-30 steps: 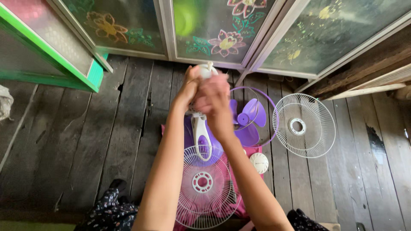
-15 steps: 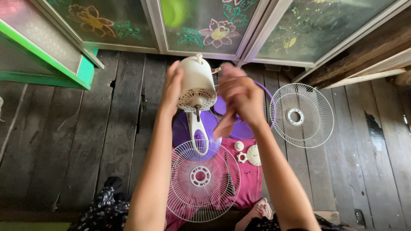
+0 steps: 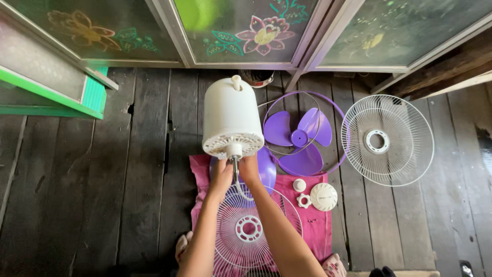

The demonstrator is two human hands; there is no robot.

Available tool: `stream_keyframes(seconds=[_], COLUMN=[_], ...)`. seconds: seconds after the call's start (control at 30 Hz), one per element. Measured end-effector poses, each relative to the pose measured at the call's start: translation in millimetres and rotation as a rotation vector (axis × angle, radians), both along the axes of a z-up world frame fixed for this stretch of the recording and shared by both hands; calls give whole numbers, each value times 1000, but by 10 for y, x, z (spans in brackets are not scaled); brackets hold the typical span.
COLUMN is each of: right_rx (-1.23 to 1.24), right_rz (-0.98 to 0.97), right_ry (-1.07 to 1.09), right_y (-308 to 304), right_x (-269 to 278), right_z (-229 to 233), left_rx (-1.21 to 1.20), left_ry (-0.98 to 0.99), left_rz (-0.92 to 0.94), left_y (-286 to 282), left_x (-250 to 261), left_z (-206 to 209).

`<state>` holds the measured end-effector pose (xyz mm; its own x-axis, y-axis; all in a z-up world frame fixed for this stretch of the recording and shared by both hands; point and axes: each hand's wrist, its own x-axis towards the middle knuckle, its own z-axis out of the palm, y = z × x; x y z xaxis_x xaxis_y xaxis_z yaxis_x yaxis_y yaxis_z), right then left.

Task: The person assembles a standing fan by attaching the front grille, motor housing, and fan blades. They use a screwdriver to secure the components and wipe the motor housing with a cloth before completing the assembly.

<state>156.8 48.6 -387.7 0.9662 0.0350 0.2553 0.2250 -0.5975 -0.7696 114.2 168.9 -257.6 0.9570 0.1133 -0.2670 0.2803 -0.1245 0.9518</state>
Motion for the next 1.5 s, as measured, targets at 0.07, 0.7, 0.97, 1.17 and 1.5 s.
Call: stream_keyframes(seconds=[0.07,0.7,0.97,1.17,1.5], right_rx=[-468,-495,307,131,-193], right_rz=[66,341,296,266,238], right_ry=[-30,479,796,239,500], right_y=[-284,-1031,-863,-413,-205], right_x=[73,-43,-315,-478,-286], right_z=[-282,-17,740,830,-387], left_rx=[3,735,203,-282,888], left_ry=[-121,-289,-57,-78,-503], left_rz=[-6,-132,306,349,63], left_y=[-30,68,-288,321,348], left_x=[49,356,-113,-60,359], left_z=[-90,-1153,-404,-806,-1338])
